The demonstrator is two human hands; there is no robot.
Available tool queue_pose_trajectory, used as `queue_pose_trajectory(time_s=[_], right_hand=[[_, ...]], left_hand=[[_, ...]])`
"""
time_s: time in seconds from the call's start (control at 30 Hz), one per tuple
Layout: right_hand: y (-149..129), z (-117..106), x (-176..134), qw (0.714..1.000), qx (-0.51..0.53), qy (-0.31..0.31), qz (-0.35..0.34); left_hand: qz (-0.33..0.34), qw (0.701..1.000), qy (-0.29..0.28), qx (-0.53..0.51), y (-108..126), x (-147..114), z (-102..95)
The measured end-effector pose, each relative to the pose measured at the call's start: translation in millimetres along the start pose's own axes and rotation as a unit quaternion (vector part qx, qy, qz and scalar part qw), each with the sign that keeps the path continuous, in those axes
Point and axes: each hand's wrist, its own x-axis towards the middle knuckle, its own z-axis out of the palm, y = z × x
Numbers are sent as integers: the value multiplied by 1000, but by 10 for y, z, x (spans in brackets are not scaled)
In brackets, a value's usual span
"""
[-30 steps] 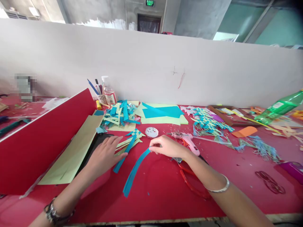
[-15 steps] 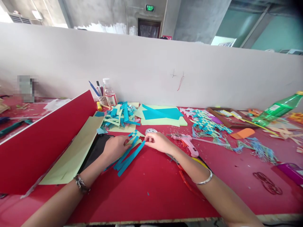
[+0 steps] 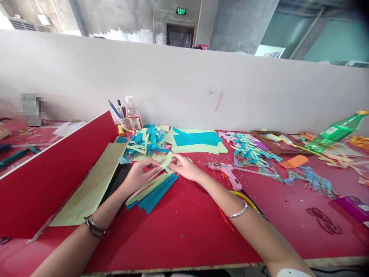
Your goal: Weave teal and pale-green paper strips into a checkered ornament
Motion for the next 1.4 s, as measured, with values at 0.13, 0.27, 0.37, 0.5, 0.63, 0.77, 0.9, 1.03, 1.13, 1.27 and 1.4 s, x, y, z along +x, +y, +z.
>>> queue_pose_trajectory(time_s=[0.13, 0.27, 0.37, 0.5, 0.63, 0.77, 0.9, 1.03, 1.13, 1.27, 1.4], right_hand=[[-91, 24, 20, 998, 59, -2, -35], [-134, -41, -2, 991, 123, 18, -47], [-151, -157, -91, 986, 163, 19, -38], [-173, -364, -267, 952, 307, 5, -22], [-202, -541, -413, 898, 439, 18, -26], [-213, -588, -504, 838, 541, 57, 45], [-141, -477, -537, 786, 593, 107, 138], [-3, -320, -533, 780, 596, 82, 172], [66, -249, -536, 784, 594, 61, 171], [74, -221, -552, 789, 591, 34, 163], [75, -215, -558, 792, 584, 28, 177]], left_hand=[[16, 1000, -4, -16, -19, -19, 22], [17, 999, -27, -16, -21, -49, 46], [32, 998, -53, 1, -10, -74, 98], [59, 986, -80, 133, -78, -103, 226], [59, 962, -115, 240, -200, -127, 351], [46, 957, -106, 265, -240, -137, 388], [46, 951, -83, 295, -207, -135, 363], [72, 945, -22, 317, -138, -139, 366], [85, 941, -54, 322, -84, -150, 413], [-7, 941, -100, 323, -66, -149, 474], [-47, 957, -101, 267, -88, -119, 487]])
